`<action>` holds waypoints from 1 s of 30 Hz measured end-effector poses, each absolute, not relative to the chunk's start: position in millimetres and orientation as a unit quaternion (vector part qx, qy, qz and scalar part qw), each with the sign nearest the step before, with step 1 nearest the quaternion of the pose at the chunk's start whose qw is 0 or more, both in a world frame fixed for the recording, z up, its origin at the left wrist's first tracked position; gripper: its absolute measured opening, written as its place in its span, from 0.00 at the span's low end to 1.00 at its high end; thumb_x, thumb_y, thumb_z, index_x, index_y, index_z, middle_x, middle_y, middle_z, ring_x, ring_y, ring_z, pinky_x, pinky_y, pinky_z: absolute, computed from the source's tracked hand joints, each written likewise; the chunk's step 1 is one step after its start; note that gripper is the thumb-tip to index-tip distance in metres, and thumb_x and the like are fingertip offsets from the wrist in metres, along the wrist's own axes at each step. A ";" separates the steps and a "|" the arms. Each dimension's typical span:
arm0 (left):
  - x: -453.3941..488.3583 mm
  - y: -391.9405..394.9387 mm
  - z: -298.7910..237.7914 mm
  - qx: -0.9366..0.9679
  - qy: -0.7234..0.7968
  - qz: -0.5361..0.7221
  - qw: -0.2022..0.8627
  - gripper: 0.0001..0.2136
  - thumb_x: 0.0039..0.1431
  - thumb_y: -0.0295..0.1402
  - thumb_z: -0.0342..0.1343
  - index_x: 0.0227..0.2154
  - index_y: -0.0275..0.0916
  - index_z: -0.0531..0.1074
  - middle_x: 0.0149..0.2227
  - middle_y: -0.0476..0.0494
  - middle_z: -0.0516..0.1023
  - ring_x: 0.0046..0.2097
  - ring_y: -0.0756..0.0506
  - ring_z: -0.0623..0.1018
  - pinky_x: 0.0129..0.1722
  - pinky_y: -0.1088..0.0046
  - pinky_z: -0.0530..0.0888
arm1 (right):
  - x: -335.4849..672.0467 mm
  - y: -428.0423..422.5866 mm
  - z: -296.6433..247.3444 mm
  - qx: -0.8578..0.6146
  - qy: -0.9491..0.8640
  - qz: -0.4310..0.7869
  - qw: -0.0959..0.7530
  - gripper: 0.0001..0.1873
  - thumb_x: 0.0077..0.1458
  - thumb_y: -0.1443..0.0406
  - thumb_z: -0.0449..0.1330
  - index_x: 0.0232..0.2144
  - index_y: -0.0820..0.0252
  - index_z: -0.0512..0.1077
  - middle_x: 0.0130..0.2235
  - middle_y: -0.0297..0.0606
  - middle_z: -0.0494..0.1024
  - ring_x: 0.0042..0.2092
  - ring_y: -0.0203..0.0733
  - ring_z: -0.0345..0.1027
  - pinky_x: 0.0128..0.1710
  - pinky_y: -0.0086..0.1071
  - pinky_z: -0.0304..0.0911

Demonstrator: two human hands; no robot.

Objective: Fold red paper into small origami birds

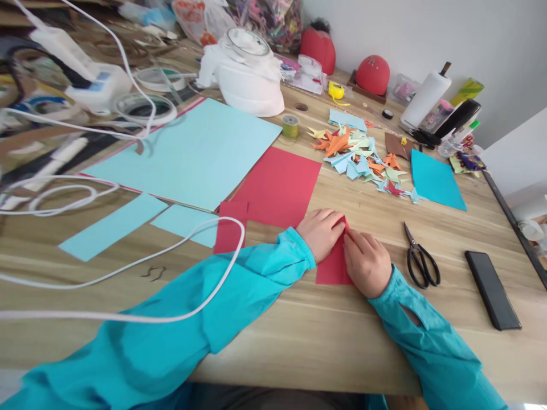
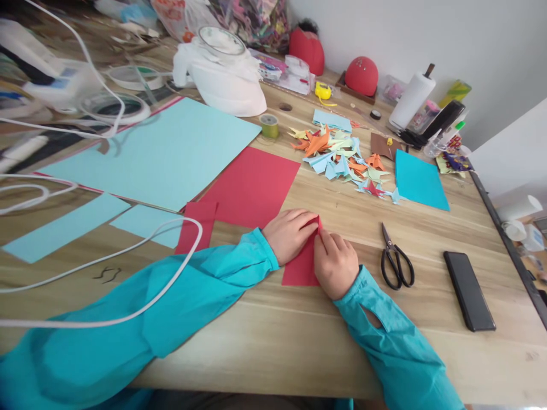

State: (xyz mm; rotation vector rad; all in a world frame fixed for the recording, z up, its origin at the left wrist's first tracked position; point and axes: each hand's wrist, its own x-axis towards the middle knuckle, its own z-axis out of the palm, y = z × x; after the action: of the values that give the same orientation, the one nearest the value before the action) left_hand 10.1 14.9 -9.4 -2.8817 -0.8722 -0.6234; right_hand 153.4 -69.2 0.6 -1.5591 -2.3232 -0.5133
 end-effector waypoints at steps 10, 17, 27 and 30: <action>8.3 16.2 -10.7 -0.939 -0.286 -0.189 0.031 0.14 0.60 0.31 0.46 0.46 0.37 0.71 0.52 0.39 0.71 0.51 0.40 0.69 0.45 0.61 0.69 | 153.8 -71.1 6.1 -0.551 -0.795 -0.138 0.210 0.13 0.56 0.68 0.52 0.41 0.64 0.74 0.43 0.45 0.77 0.41 0.44 0.69 0.41 0.37 0.67; 8.3 17.4 -17.8 -0.932 -0.289 -0.215 0.034 0.15 0.60 0.31 0.46 0.47 0.39 0.70 0.52 0.42 0.71 0.51 0.41 0.68 0.46 0.62 0.68 | 161.4 -75.9 7.5 -0.537 -0.820 -0.048 0.191 0.20 0.58 0.62 0.51 0.50 0.67 0.68 0.53 0.49 0.70 0.54 0.50 0.62 0.50 0.43 0.63; 7.2 18.8 -17.6 -0.941 -0.263 -0.207 0.041 0.16 0.61 0.29 0.44 0.49 0.35 0.69 0.52 0.44 0.71 0.49 0.42 0.69 0.44 0.63 0.67 | 157.0 -79.5 4.3 -0.548 -0.820 -0.037 0.162 0.23 0.58 0.61 0.50 0.52 0.70 0.65 0.56 0.51 0.65 0.57 0.51 0.58 0.54 0.44 0.59; 6.3 20.3 -19.9 -0.940 -0.261 -0.214 0.039 0.16 0.60 0.29 0.45 0.49 0.36 0.69 0.53 0.45 0.71 0.49 0.42 0.68 0.44 0.63 0.67 | 159.9 -81.0 4.6 -0.560 -0.809 -0.033 0.174 0.23 0.59 0.61 0.49 0.53 0.69 0.64 0.56 0.50 0.66 0.57 0.50 0.59 0.53 0.44 0.61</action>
State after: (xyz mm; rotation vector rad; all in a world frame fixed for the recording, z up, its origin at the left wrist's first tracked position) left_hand 6.3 20.3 -19.9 -2.8835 -0.8014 -0.6556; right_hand 159.9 -81.0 4.6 -1.5886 -2.2930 -0.0927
